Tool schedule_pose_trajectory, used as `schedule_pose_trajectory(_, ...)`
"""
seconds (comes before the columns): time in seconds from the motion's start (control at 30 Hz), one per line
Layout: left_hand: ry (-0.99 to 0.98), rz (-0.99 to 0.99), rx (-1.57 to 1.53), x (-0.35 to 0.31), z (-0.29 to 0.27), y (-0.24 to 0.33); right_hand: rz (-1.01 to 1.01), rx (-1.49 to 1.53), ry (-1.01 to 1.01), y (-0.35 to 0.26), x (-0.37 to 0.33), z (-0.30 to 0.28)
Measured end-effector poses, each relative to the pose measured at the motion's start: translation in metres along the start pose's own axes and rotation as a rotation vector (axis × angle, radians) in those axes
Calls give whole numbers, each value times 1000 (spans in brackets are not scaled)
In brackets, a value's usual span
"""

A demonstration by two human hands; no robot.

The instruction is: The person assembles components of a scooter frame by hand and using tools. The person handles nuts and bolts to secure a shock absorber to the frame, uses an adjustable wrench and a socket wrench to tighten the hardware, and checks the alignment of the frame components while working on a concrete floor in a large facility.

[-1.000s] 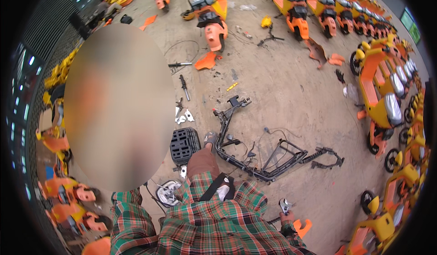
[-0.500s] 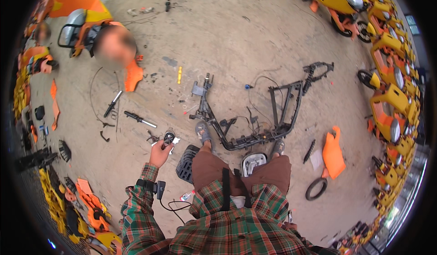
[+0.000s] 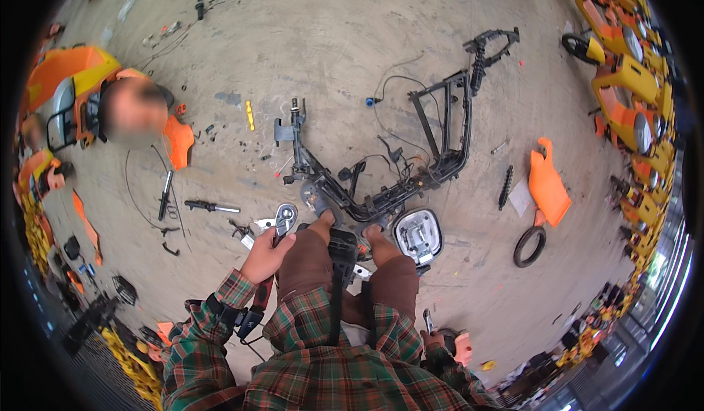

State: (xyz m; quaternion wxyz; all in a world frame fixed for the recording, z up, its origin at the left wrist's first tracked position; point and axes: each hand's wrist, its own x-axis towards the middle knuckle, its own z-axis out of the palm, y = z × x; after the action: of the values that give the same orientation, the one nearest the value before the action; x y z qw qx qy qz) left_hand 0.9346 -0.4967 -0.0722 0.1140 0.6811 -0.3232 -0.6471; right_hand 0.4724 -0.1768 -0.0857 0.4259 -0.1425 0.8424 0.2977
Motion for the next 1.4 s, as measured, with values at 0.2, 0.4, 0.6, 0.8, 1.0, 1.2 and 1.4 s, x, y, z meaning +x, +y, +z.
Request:
schedule_pose_trajectory(0.2,-81,-416,-687,35,73,38,-51,65,57,-41,85,55)
schedule_pose_trajectory(0.4,-20,-435,-763,167,165,-20,-70,147,-41,-47,216,147)
schedule_pose_trajectory(0.6,23,-211,-779,246,175,-85,-70,214,-32,-26,258,212)
schedule_pose_trajectory(0.8,-133,-138,-740,258,159,-128,-125,372,69,-61,300,317)
schedule_pose_trajectory(1.0,-460,-25,-598,202,140,-112,-144,623,182,-116,297,377)
schedule_pose_trajectory(1.2,-426,309,-277,186,120,-132,21,819,225,-126,273,410)
schedule_pose_trajectory(1.4,-511,309,-247,185,126,-152,317,998,338,-83,286,485)
